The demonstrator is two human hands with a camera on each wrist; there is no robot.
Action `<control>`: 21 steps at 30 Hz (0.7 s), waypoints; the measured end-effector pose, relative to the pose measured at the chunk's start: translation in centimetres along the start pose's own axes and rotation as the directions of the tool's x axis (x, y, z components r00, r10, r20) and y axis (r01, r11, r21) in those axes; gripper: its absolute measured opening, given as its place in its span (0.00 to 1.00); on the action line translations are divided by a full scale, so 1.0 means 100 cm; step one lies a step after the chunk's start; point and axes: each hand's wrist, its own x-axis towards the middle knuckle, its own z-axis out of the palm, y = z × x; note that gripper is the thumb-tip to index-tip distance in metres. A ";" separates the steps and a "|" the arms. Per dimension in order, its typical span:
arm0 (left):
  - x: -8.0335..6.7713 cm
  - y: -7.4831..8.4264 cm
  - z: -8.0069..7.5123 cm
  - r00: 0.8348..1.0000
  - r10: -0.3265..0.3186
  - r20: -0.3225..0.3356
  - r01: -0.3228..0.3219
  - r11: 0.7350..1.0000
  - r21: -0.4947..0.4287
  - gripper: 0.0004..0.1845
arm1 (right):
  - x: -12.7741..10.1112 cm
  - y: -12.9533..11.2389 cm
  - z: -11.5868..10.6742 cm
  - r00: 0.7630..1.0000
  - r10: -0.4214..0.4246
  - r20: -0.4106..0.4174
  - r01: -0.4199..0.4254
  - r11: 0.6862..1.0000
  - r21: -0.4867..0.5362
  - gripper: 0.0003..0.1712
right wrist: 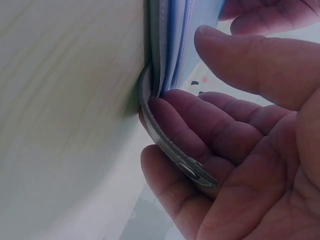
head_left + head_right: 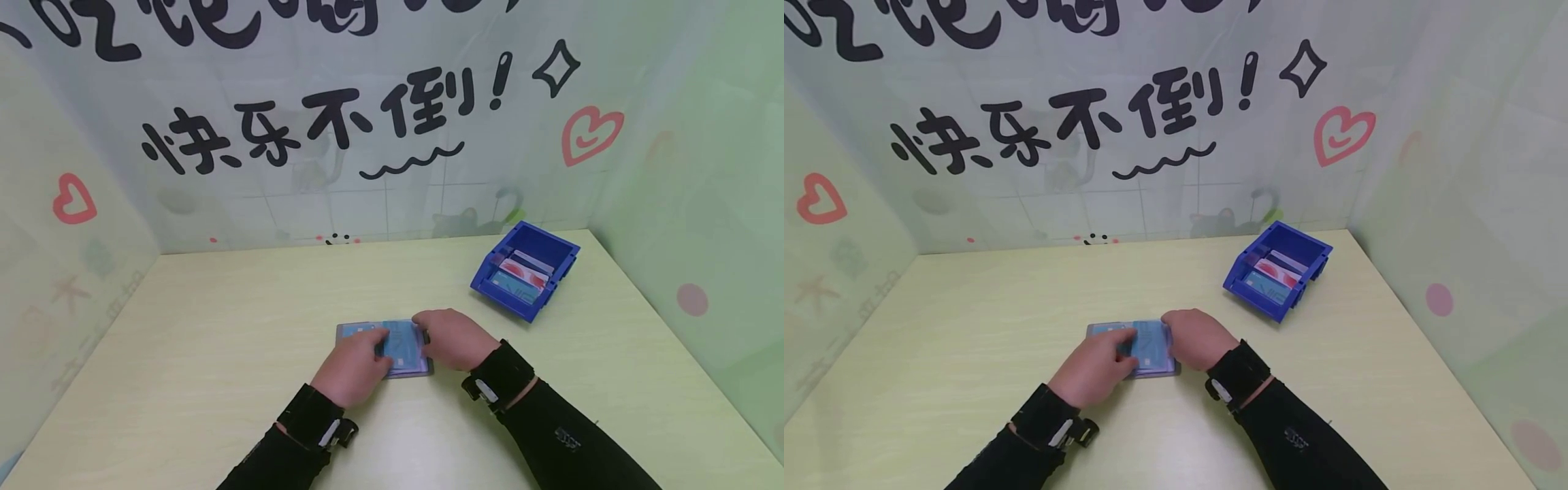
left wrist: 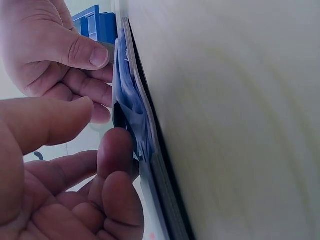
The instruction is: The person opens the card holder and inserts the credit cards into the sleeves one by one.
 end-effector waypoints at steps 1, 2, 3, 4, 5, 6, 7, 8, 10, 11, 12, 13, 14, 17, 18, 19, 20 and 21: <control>0.000 0.000 0.000 1.000 0.001 0.002 -0.001 1.000 0.003 0.28 | 0.000 0.000 0.000 1.000 0.001 -0.001 -0.001 1.000 0.000 0.29; 0.000 0.000 0.001 1.000 0.005 0.004 -0.005 1.000 0.008 0.28 | 0.000 0.000 0.000 1.000 0.003 -0.001 -0.003 1.000 -0.001 0.29; 0.000 0.000 0.001 1.000 0.010 0.009 -0.010 1.000 0.014 0.28 | 0.000 0.000 0.000 1.000 0.005 -0.002 -0.005 1.000 -0.001 0.29; 0.000 0.000 0.001 1.000 0.020 0.011 -0.021 1.000 0.023 0.28 | 0.000 0.000 0.001 1.000 0.007 -0.002 -0.007 1.000 -0.001 0.29; -0.001 -0.001 0.001 1.000 0.028 0.014 -0.028 0.999 0.033 0.28 | 0.000 -0.001 0.001 1.000 0.011 0.000 -0.011 1.000 0.001 0.30; -0.001 -0.001 0.001 0.999 0.037 0.016 -0.038 0.998 0.042 0.28 | 0.000 -0.001 0.001 1.000 0.018 0.003 -0.018 1.000 0.008 0.31; -0.001 -0.001 0.002 0.999 0.045 0.019 -0.046 0.998 0.052 0.27 | 0.000 -0.001 0.001 1.000 0.027 0.006 -0.027 1.000 0.016 0.32; -0.001 -0.001 0.002 0.998 0.056 0.020 -0.057 0.996 0.061 0.27 | 0.000 -0.001 0.002 0.999 0.036 0.010 -0.037 0.999 0.025 0.33; -0.002 -0.001 0.003 0.997 0.067 0.024 -0.069 0.995 0.077 0.28 | 0.001 -0.001 0.003 0.999 0.051 0.019 -0.051 0.998 0.044 0.38; -0.002 -0.001 0.003 0.997 0.070 0.027 -0.071 0.994 0.082 0.28 | 0.001 -0.001 0.004 0.998 0.055 0.022 -0.056 0.997 0.048 0.41; -0.003 -0.001 0.003 0.997 0.074 0.029 -0.076 0.993 0.087 0.28 | 0.001 -0.001 0.005 0.998 0.056 0.023 -0.057 0.997 0.049 0.44; -0.003 -0.001 0.003 0.997 0.076 0.032 -0.079 0.993 0.093 0.28 | 0.001 -0.001 0.006 0.998 0.053 0.024 -0.054 0.997 0.046 0.46; -0.004 -0.001 0.003 0.996 0.078 0.034 -0.081 0.992 0.099 0.28 | 0.001 -0.002 0.006 0.999 0.047 0.025 -0.048 0.998 0.046 0.49; -0.005 -0.003 0.001 0.997 0.079 0.023 -0.081 0.991 0.108 0.28 | 0.001 -0.002 0.008 0.999 0.029 0.024 -0.030 0.999 0.033 0.53; -0.006 -0.004 -0.001 0.997 0.075 0.012 -0.076 0.991 0.108 0.27 | 0.001 -0.002 0.009 0.999 0.026 0.026 -0.027 0.999 0.035 0.54; -0.005 -0.006 -0.003 0.998 0.070 -0.001 -0.070 0.992 0.107 0.27 | 0.002 -0.002 0.009 0.999 0.026 0.030 -0.027 0.999 0.038 0.55; -0.005 -0.008 -0.005 0.998 0.063 -0.017 -0.061 0.992 0.106 0.27 | 0.002 -0.003 0.009 0.999 0.027 0.035 -0.028 0.999 0.039 0.55; -0.005 -0.010 -0.008 0.998 0.054 -0.033 -0.050 0.993 0.107 0.27 | 0.002 -0.003 0.009 0.999 0.029 0.040 -0.030 0.999 0.039 0.55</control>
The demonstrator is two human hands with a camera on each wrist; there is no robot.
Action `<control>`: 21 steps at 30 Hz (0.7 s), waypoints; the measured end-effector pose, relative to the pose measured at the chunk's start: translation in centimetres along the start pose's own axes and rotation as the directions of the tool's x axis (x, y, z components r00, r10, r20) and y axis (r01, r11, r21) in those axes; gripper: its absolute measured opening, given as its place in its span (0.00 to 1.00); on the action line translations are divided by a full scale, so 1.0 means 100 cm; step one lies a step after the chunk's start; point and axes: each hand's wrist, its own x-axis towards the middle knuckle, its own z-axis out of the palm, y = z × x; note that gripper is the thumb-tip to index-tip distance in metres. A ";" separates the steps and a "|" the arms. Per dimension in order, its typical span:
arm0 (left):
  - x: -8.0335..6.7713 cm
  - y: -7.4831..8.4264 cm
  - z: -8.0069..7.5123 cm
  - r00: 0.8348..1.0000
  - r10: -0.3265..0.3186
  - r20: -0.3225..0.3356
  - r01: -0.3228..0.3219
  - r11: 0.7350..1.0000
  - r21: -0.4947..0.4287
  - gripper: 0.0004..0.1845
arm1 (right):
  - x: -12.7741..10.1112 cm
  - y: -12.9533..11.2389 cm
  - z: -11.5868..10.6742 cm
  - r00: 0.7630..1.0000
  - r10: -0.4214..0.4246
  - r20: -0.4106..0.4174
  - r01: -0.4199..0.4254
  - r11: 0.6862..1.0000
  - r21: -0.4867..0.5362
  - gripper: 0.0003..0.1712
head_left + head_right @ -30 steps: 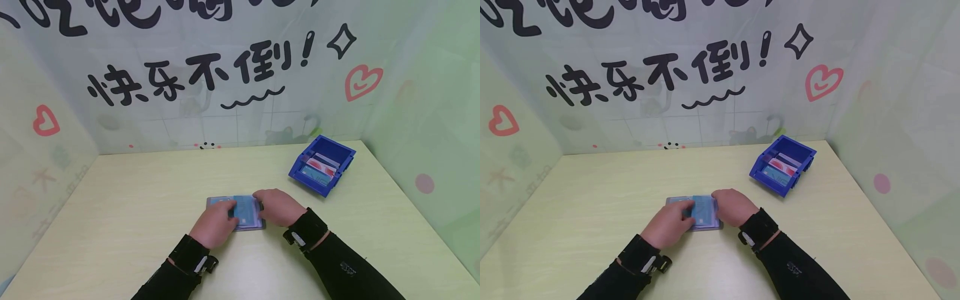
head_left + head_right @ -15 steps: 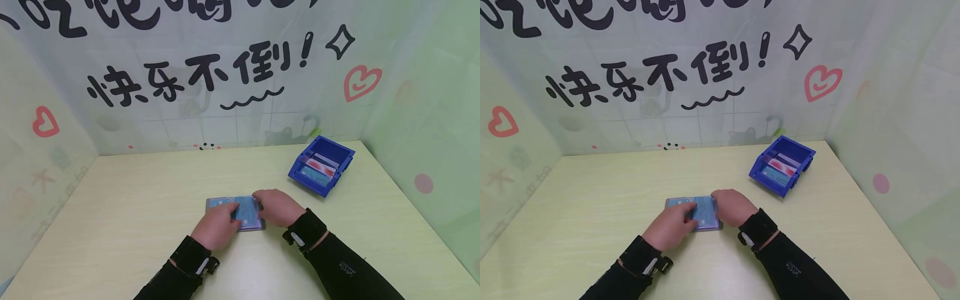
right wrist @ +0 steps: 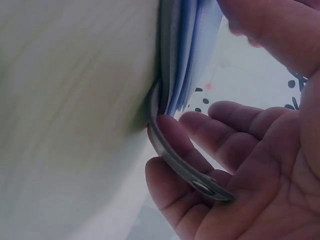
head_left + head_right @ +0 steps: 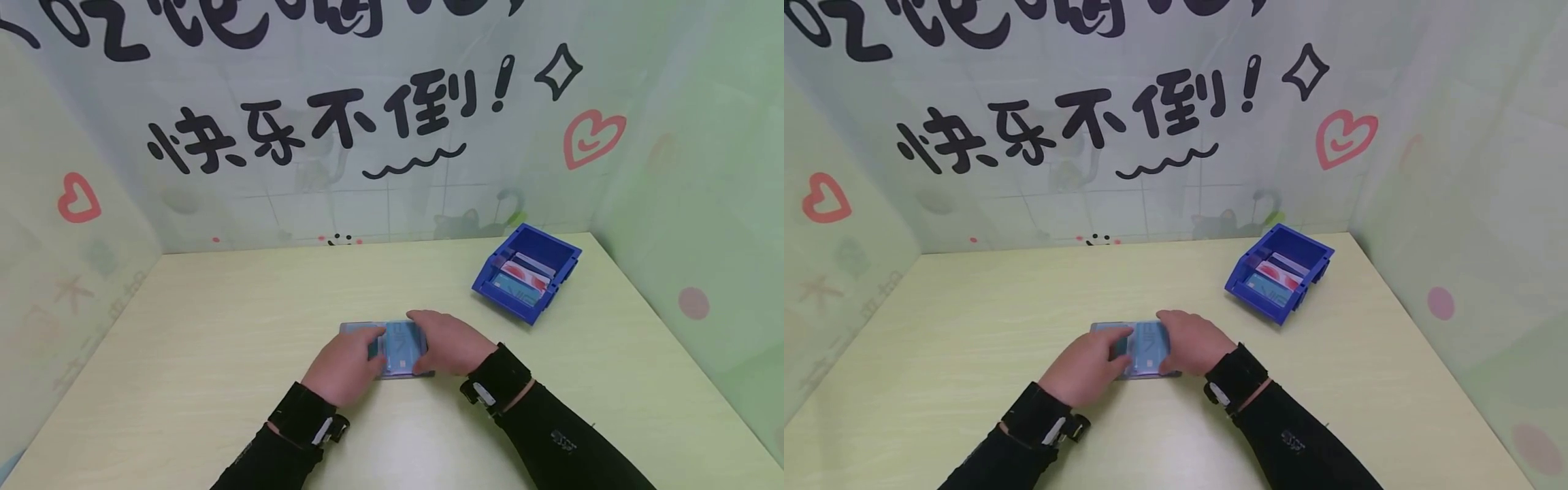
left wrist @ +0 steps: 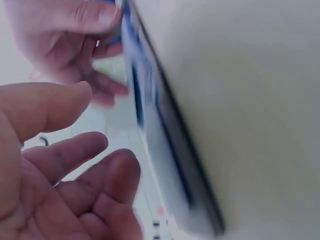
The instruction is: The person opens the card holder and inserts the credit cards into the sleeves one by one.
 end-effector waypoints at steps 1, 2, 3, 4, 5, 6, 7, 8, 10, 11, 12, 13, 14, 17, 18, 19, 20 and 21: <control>0.000 -0.002 -0.003 1.000 -0.013 -0.014 0.013 1.000 0.002 0.26 | 0.000 -0.001 0.000 1.000 0.002 0.006 -0.002 1.000 0.002 0.55; 0.000 -0.005 -0.005 0.999 -0.030 -0.024 0.030 1.000 0.004 0.27 | 0.001 -0.001 0.000 1.000 0.006 0.011 -0.006 1.000 0.003 0.55; 0.000 -0.008 -0.007 0.998 -0.048 -0.032 0.048 0.999 0.009 0.27 | 0.001 -0.001 0.000 1.000 0.006 0.017 -0.006 1.000 0.002 0.55; 0.000 -0.010 -0.009 0.997 -0.064 -0.036 0.065 0.998 0.017 0.27 | 0.002 -0.001 0.000 1.000 0.008 0.021 -0.008 1.000 0.002 0.55; -0.001 -0.012 -0.011 0.996 -0.079 -0.036 0.080 0.997 0.024 0.28 | 0.002 -0.001 0.000 1.000 0.006 0.024 -0.007 1.000 0.002 0.55; -0.001 -0.014 -0.012 0.995 -0.091 -0.031 0.092 0.995 0.031 0.28 | 0.002 -0.001 0.000 1.000 0.006 0.026 -0.006 1.000 0.003 0.55; -0.001 -0.015 -0.013 0.995 -0.099 -0.024 0.100 0.994 0.043 0.29 | 0.002 -0.001 0.000 1.000 0.006 0.028 -0.006 1.000 0.006 0.55; -0.001 -0.016 -0.013 0.994 -0.104 -0.018 0.104 0.993 0.054 0.29 | 0.003 0.000 0.000 1.000 0.004 0.029 -0.005 1.000 0.008 0.55; 0.000 -0.018 -0.012 0.995 -0.100 -0.005 0.100 0.992 0.077 0.30 | 0.003 0.000 -0.001 0.999 0.003 0.034 -0.004 1.000 0.015 0.55; 0.000 -0.019 -0.012 0.995 -0.097 -0.002 0.096 0.991 0.088 0.30 | 0.004 0.001 -0.001 0.999 0.000 0.036 0.000 1.000 0.017 0.55; 0.000 -0.020 -0.011 0.996 -0.092 -0.002 0.092 0.991 0.102 0.30 | 0.004 0.001 -0.001 0.999 -0.003 0.039 0.003 1.000 0.017 0.55; 0.001 -0.021 -0.011 0.996 -0.090 -0.003 0.090 0.989 0.114 0.31 | 0.005 0.001 -0.002 0.999 -0.006 0.043 0.006 1.000 0.016 0.55; 0.001 -0.021 -0.010 0.996 -0.089 -0.006 0.089 0.989 0.121 0.31 | 0.006 0.002 -0.002 0.999 -0.009 0.048 0.009 1.000 0.009 0.56; 0.002 -0.022 -0.011 0.996 -0.090 -0.013 0.091 0.987 0.132 0.31 | 0.011 0.002 -0.004 0.998 -0.020 0.067 0.023 0.999 -0.034 0.57; 0.002 -0.022 -0.011 0.996 -0.091 -0.013 0.092 0.987 0.131 0.31 | 0.013 0.001 -0.005 0.997 -0.023 0.076 0.027 0.998 -0.053 0.57; 0.002 -0.023 -0.011 0.996 -0.092 -0.014 0.093 0.987 0.128 0.31 | 0.014 0.001 -0.006 0.996 -0.026 0.084 0.031 0.997 -0.069 0.56; 0.002 -0.023 -0.011 0.996 -0.091 -0.014 0.092 0.988 0.125 0.31 | 0.016 0.001 -0.007 0.996 -0.026 0.091 0.034 0.996 -0.083 0.55; 0.002 -0.023 -0.011 0.996 -0.091 -0.014 0.092 0.989 0.120 0.31 | 0.018 0.000 -0.008 0.995 -0.028 0.098 0.037 0.995 -0.096 0.54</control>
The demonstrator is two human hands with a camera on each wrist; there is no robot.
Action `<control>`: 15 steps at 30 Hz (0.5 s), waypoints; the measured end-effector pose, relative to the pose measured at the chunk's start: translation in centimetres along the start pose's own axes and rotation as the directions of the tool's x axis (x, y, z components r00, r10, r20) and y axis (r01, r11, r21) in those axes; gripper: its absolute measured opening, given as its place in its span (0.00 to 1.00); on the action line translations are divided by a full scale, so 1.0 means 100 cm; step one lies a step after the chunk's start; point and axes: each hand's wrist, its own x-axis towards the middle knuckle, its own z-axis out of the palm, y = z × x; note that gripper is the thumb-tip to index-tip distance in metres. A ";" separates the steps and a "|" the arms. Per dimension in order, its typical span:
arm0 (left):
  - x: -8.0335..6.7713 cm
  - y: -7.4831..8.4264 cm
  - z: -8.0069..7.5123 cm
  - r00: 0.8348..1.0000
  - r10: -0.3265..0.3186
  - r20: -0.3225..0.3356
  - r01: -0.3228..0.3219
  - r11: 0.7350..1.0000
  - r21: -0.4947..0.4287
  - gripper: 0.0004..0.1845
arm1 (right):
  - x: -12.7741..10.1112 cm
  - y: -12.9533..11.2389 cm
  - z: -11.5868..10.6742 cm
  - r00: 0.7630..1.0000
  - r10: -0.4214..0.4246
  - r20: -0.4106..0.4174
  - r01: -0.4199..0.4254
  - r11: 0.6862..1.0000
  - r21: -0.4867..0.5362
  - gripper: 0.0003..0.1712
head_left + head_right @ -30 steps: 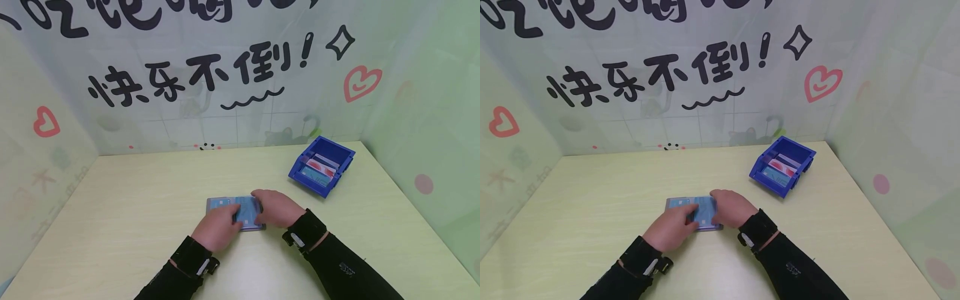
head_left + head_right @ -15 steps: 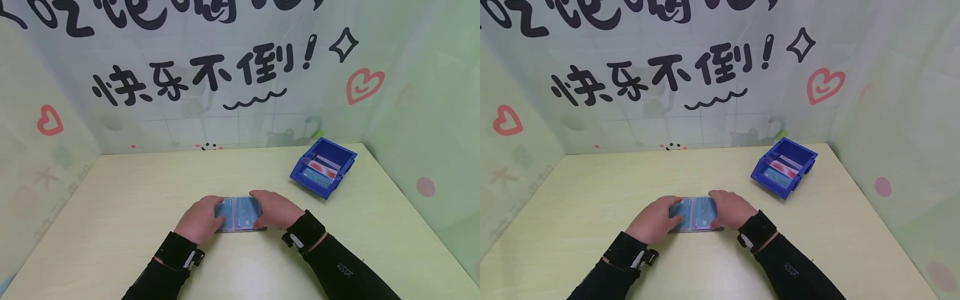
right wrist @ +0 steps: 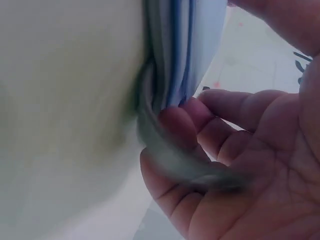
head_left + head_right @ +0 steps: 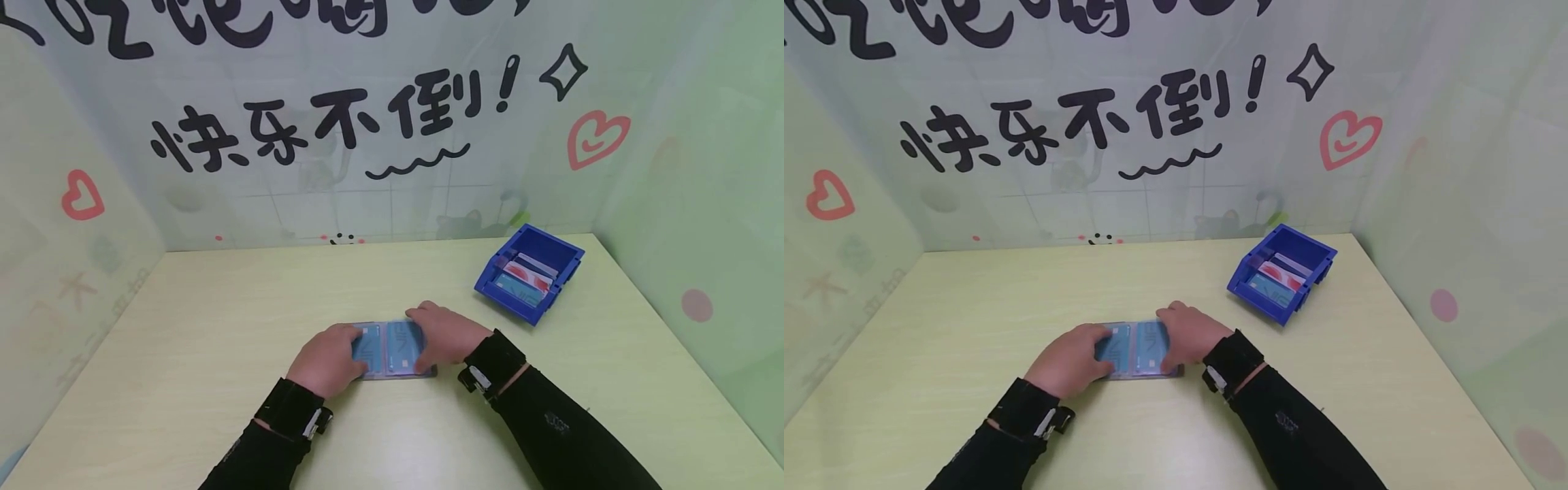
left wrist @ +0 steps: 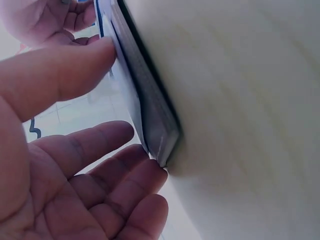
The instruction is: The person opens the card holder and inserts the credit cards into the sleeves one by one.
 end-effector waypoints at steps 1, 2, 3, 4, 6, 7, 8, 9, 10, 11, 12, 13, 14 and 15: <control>0.000 0.000 0.000 1.000 0.005 -0.001 -0.005 1.000 0.000 0.31 | 0.001 0.000 -0.001 1.000 -0.001 0.008 0.001 1.000 -0.010 0.52; 0.000 0.000 0.000 1.000 0.007 -0.001 -0.007 1.000 -0.002 0.31 | 0.003 0.000 -0.002 1.000 0.001 0.014 -0.001 1.000 -0.016 0.51; 0.000 0.000 0.001 1.000 0.009 0.000 -0.009 1.000 -0.004 0.31 | 0.004 0.000 -0.003 1.000 0.006 0.022 -0.005 1.000 -0.025 0.50; -0.001 0.000 0.001 1.000 0.013 0.000 -0.013 1.000 -0.003 0.31 | 0.006 0.000 -0.004 1.000 0.011 0.028 -0.010 0.999 -0.031 0.49; -0.001 0.001 0.002 1.000 0.021 0.002 -0.021 1.000 0.003 0.30 | 0.008 0.000 -0.005 0.999 0.021 0.044 -0.019 0.999 -0.043 0.51; -0.001 0.001 0.002 1.000 0.027 0.001 -0.027 1.000 0.010 0.30 | 0.008 0.000 -0.006 0.998 0.024 0.049 -0.022 0.999 -0.047 0.52; -0.001 0.001 0.002 1.000 0.028 0.001 -0.028 1.000 0.013 0.30 | 0.009 0.001 -0.006 0.998 0.022 0.054 -0.020 0.999 -0.049 0.53; -0.001 0.002 0.003 1.000 0.030 -0.002 -0.030 0.999 0.018 0.30 | 0.010 0.001 -0.006 0.998 0.020 0.058 -0.017 0.998 -0.053 0.54; -0.001 0.002 0.003 0.999 0.032 -0.003 -0.032 0.999 0.024 0.30 | 0.011 0.001 -0.006 0.998 0.017 0.060 -0.014 0.999 -0.049 0.54; -0.001 0.002 0.003 0.999 0.033 -0.004 -0.033 0.999 0.028 0.30 | 0.011 0.001 -0.006 0.998 0.012 0.062 -0.010 0.999 -0.043 0.53; -0.002 0.002 0.003 0.999 0.033 -0.006 -0.033 0.999 0.032 0.30 | 0.012 0.001 -0.007 0.998 0.011 0.062 -0.008 0.999 -0.041 0.52; -0.002 0.002 0.003 0.999 0.033 -0.006 -0.033 0.999 0.033 0.30 | 0.013 0.001 -0.007 0.998 0.009 0.061 -0.007 0.999 -0.036 0.50; -0.002 0.002 0.003 0.999 0.031 -0.006 -0.031 0.999 0.033 0.30 | 0.013 0.001 -0.007 0.998 0.011 0.061 -0.009 0.999 -0.031 0.49; -0.002 0.002 0.003 1.000 0.029 -0.006 -0.029 0.999 0.032 0.30 | 0.013 0.001 -0.007 0.998 0.016 0.062 -0.015 1.000 -0.027 0.48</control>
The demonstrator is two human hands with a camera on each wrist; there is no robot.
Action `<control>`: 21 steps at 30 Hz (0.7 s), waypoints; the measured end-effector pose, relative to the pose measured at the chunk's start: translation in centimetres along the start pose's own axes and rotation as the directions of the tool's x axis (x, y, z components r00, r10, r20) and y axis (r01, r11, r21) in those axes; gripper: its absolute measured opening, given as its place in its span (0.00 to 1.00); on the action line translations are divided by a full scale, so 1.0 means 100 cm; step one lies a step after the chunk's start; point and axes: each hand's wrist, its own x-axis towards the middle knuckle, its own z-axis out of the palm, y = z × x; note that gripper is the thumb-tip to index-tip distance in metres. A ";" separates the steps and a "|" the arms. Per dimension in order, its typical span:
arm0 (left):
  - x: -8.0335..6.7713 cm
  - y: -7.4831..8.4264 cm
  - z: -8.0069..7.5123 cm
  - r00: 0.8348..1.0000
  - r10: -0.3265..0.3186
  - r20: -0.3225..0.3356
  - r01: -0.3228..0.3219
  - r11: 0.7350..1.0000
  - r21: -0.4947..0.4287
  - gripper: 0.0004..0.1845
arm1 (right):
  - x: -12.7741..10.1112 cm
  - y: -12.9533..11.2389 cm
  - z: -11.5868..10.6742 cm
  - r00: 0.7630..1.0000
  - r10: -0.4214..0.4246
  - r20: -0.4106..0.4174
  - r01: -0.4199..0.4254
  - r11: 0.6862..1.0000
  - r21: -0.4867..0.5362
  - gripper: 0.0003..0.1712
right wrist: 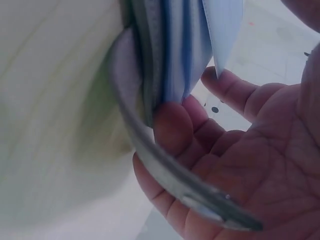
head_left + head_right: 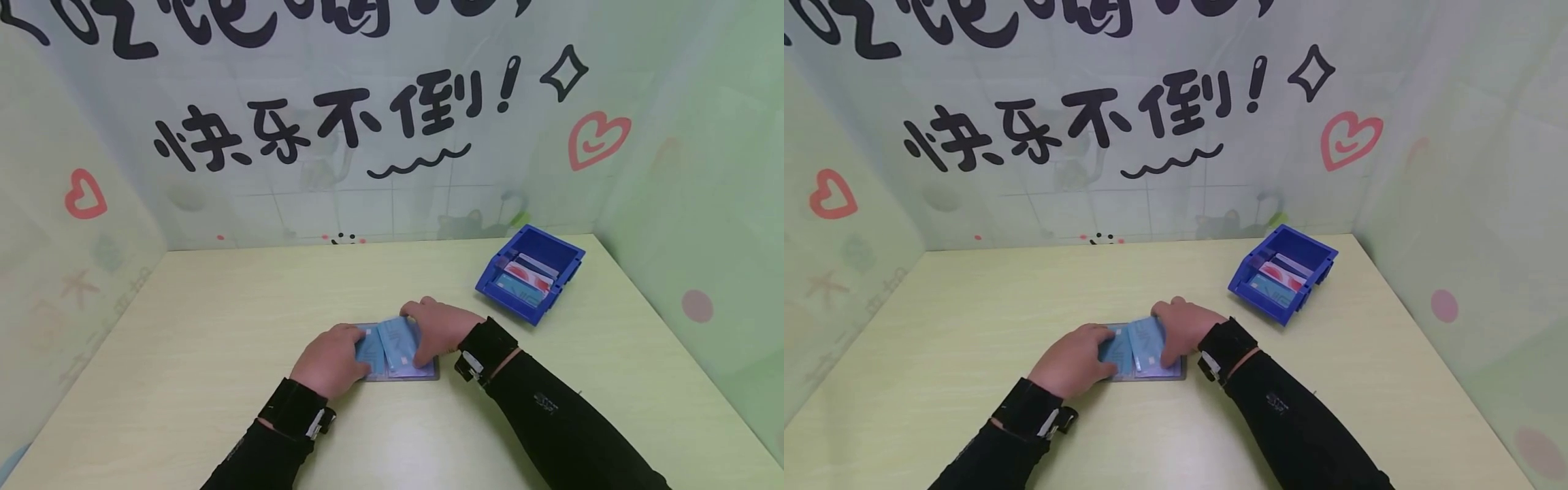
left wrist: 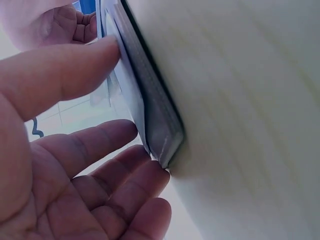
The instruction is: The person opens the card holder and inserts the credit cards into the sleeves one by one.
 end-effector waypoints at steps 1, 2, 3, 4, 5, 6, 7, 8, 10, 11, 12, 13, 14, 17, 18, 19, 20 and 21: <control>0.000 0.000 0.000 1.000 -0.001 0.001 0.001 1.000 0.000 0.30 | 0.000 0.000 0.000 1.000 0.006 0.003 -0.006 1.000 0.006 0.47; 0.000 0.000 0.000 1.000 -0.004 0.002 0.004 1.000 -0.001 0.30 | 0.001 0.000 -0.001 1.000 0.013 0.005 -0.013 1.000 0.012 0.46; 0.000 0.001 -0.001 1.000 -0.005 0.004 0.005 1.000 -0.003 0.29 | 0.001 -0.001 -0.001 1.000 0.020 0.006 -0.020 1.000 0.019 0.45; 0.000 0.001 -0.001 1.000 -0.007 0.006 0.007 1.000 -0.003 0.29 | 0.001 -0.001 -0.002 1.000 0.023 0.003 -0.023 0.999 0.030 0.44; 0.000 0.001 -0.001 1.000 -0.009 0.007 0.009 1.000 0.000 0.29 | 0.001 -0.001 -0.003 1.000 0.026 -0.002 -0.026 0.999 0.038 0.41; 0.001 0.001 -0.002 1.000 -0.010 0.009 0.010 1.000 0.002 0.30 | 0.002 -0.001 -0.003 1.000 0.029 -0.010 -0.028 0.999 0.042 0.39; 0.001 0.001 -0.002 1.000 -0.012 0.012 0.012 1.000 0.005 0.30 | 0.003 -0.001 -0.003 0.999 0.032 -0.020 -0.031 0.999 0.044 0.37; 0.001 0.001 -0.002 1.000 -0.013 0.015 0.013 1.000 0.007 0.30 | 0.003 -0.001 -0.003 0.999 0.036 -0.032 -0.034 0.998 0.048 0.34; 0.001 0.002 -0.003 1.000 -0.012 0.019 0.012 1.000 0.014 0.30 | 0.005 -0.002 -0.001 0.997 0.045 -0.063 -0.042 0.998 0.044 0.31; 0.001 0.002 -0.003 1.000 -0.012 0.020 0.012 1.000 0.015 0.30 | 0.006 -0.002 0.000 0.996 0.053 -0.078 -0.050 0.998 0.039 0.29; 0.001 0.002 -0.003 1.000 -0.012 0.022 0.011 1.000 0.014 0.31 | 0.006 -0.002 0.002 0.994 0.060 -0.092 -0.057 0.998 0.042 0.28; 0.001 0.002 -0.003 1.000 -0.011 0.022 0.010 1.000 0.012 0.31 | 0.007 -0.003 0.002 0.992 0.069 -0.106 -0.063 0.996 0.057 0.27; 0.001 0.002 -0.003 1.000 -0.009 0.022 0.009 1.000 0.010 0.31 | 0.007 -0.004 0.003 0.990 0.080 -0.116 -0.070 0.994 0.082 0.26; 0.002 0.002 -0.003 1.000 -0.008 0.023 0.008 1.000 -0.002 0.31 | 0.004 -0.010 0.004 0.983 0.108 -0.148 -0.080 0.981 0.178 0.21; 0.002 0.002 -0.003 1.000 -0.008 0.023 0.008 1.000 -0.007 0.31 | 0.003 -0.012 0.004 0.980 0.116 -0.159 -0.081 0.973 0.216 0.20; 0.002 0.002 -0.004 1.000 -0.008 0.025 0.009 1.000 -0.014 0.31 | 0.001 -0.014 0.003 0.977 0.127 -0.170 -0.082 0.965 0.249 0.19; 0.002 0.002 -0.004 1.000 -0.009 0.026 0.009 1.000 -0.020 0.31 | 0.000 -0.016 0.003 0.974 0.138 -0.181 -0.083 0.957 0.279 0.19; 0.002 0.002 -0.004 1.000 -0.009 0.028 0.010 1.000 -0.029 0.31 | -0.002 -0.018 0.003 0.969 0.147 -0.197 -0.083 0.950 0.302 0.20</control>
